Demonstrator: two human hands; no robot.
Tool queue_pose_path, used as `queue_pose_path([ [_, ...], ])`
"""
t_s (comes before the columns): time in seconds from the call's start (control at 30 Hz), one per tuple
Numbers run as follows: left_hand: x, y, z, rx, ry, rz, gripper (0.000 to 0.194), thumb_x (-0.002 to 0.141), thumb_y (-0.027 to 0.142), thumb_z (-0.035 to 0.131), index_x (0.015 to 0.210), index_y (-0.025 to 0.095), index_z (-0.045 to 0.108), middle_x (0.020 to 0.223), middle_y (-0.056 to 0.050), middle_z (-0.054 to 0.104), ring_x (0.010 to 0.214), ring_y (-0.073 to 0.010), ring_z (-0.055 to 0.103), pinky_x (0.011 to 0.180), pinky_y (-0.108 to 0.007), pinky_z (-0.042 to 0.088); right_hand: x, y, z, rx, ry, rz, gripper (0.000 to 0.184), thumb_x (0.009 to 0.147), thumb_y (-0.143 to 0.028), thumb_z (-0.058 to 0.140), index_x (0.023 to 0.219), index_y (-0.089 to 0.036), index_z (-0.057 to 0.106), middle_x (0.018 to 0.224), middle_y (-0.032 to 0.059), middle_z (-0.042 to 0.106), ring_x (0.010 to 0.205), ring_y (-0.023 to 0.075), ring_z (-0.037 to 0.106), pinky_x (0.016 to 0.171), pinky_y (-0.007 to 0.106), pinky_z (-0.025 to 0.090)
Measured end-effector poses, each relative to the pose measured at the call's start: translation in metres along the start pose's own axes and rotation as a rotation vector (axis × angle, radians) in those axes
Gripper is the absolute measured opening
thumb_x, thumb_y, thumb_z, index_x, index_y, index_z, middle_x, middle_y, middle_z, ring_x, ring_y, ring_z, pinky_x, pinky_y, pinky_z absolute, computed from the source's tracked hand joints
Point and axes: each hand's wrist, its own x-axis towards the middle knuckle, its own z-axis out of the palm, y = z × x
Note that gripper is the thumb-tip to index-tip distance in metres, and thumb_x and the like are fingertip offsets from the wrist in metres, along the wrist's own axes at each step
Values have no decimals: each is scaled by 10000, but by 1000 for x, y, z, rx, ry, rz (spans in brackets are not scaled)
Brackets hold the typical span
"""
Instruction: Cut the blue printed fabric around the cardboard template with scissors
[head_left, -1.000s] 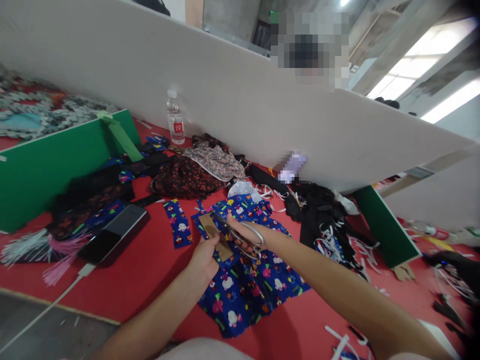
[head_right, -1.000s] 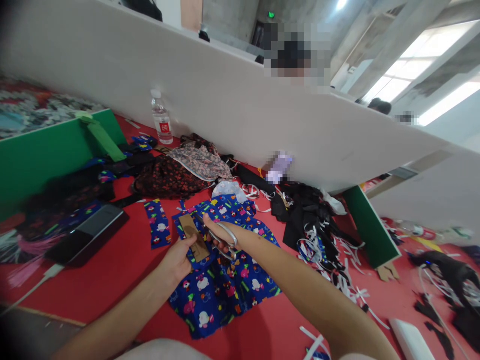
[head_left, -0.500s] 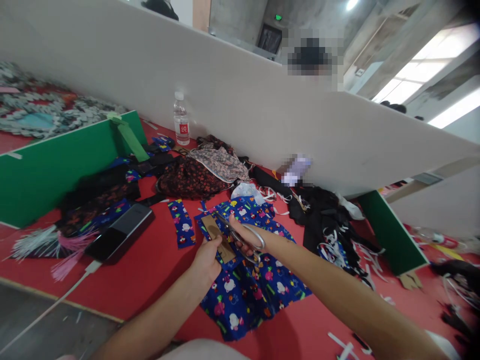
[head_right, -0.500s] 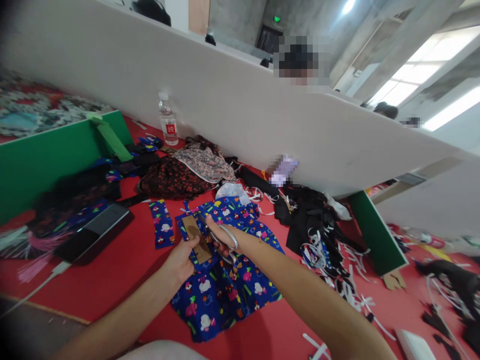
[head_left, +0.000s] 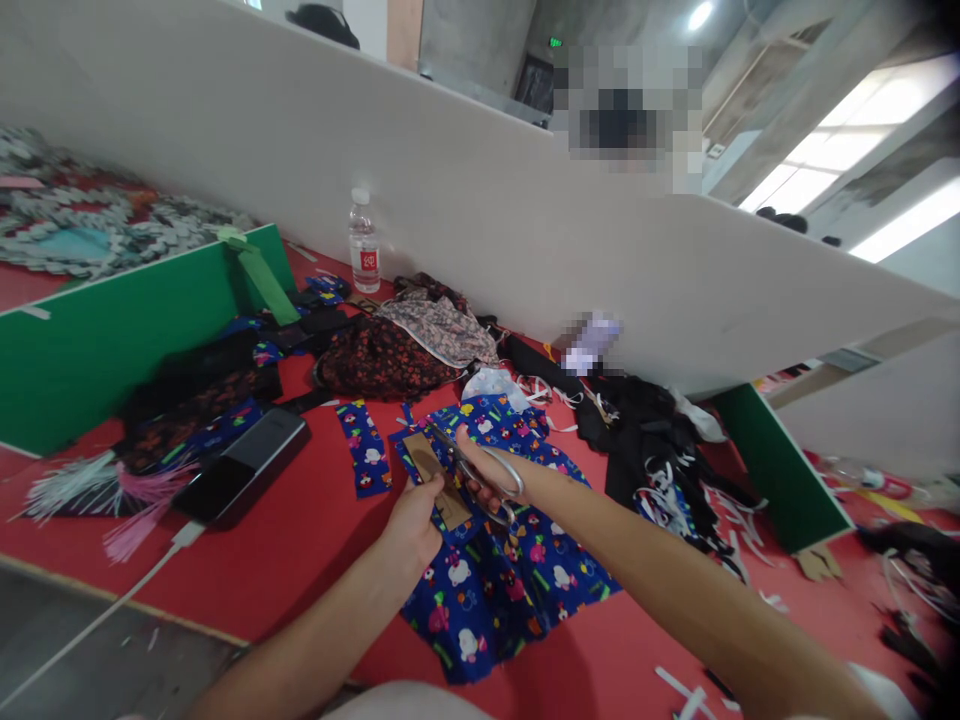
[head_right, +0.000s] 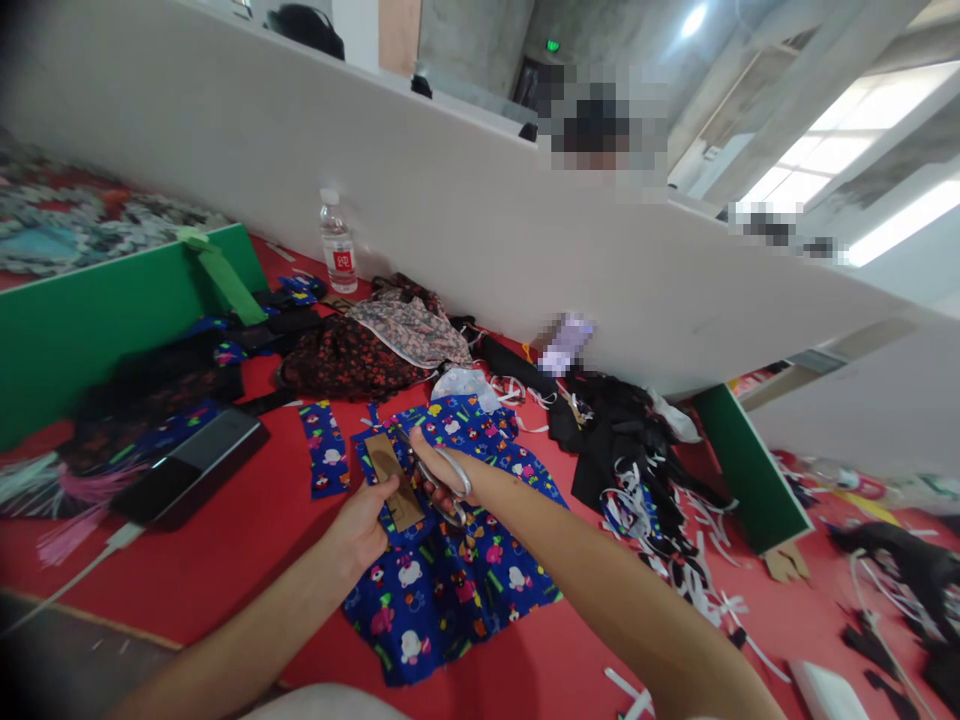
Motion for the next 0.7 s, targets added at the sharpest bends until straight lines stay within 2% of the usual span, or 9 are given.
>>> queue_pose_path([
  [0.3,-2,2,0,-10,3,-7,154,830,70,514,951,144,573,705,-35,661,586,-161,645,662,-327,534,-16,-16,8,-81,50,-10,662,781,-783,162,604,-196,413,490,-38,342,369,66,280,360,208,255],
  [0.47,-2,2,-2,-2,27,-12,174,822,59,523,965,152,554,703,-33,651,574,-159,638,622,-309,526,-8,-15,5,-116,37,4,672,754,-811,147,574,-206,377,481,-35,338,373,78,301,366,221,275],
  [0.7,-5,5,0,-3,31,3,162,819,43,515,924,162,549,687,-18,649,568,-156,647,608,-305,545,-1,-16,3,-122,40,-32,679,744,-819,196,639,-191,431,519,-46,354,372,60,281,354,205,274],
])
